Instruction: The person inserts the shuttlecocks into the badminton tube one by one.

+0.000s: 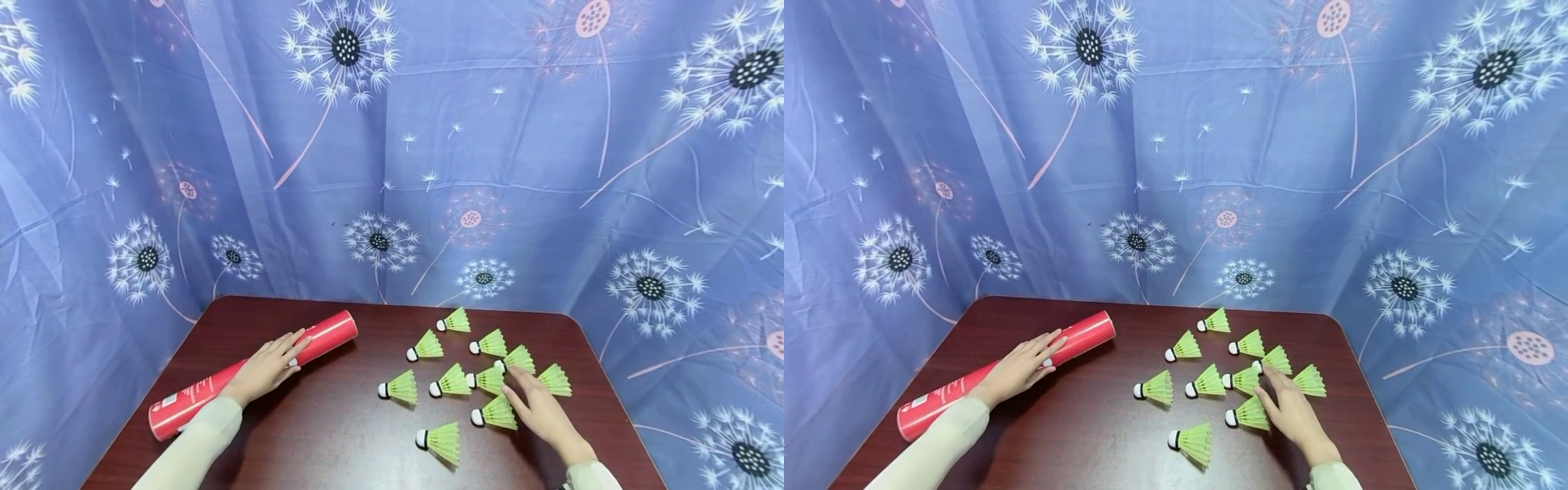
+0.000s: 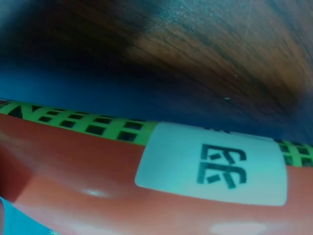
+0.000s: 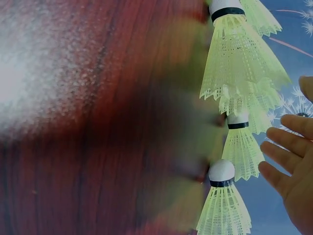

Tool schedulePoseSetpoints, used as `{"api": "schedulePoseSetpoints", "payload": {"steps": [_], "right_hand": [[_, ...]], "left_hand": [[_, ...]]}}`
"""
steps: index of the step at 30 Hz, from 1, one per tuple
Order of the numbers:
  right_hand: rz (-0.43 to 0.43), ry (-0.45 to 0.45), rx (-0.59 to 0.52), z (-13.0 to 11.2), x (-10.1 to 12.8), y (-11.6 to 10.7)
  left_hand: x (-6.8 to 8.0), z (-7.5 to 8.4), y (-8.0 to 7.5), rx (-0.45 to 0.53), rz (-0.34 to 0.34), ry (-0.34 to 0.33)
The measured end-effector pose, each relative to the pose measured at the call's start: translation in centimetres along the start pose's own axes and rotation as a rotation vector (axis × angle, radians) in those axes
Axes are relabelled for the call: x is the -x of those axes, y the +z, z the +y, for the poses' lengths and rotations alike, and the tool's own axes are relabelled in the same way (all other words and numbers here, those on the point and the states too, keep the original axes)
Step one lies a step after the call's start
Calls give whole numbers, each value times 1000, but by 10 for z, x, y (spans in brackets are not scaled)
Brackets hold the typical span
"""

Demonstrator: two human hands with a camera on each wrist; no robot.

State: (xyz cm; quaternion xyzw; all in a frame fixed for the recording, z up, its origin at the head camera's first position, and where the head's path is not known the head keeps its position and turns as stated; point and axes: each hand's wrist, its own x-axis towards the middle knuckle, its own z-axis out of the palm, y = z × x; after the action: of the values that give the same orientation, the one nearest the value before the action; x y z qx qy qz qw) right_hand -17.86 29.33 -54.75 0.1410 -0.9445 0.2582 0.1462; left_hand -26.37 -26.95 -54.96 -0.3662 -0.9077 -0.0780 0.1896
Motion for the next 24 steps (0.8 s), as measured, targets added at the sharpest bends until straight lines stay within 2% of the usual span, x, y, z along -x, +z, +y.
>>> {"api": "schedulePoseSetpoints", "payload": {"steps": [5, 13, 24], "right_hand": [[-27, 53, -22, 2, -1, 0], [-22, 62, -60, 6, -2, 3], [-29, 125, -123, 6, -7, 4]], "left_hand": [[1, 4, -3, -4, -9, 2], [5, 12, -8, -5, 18, 48], [11, 24, -11, 7, 42, 81]]}}
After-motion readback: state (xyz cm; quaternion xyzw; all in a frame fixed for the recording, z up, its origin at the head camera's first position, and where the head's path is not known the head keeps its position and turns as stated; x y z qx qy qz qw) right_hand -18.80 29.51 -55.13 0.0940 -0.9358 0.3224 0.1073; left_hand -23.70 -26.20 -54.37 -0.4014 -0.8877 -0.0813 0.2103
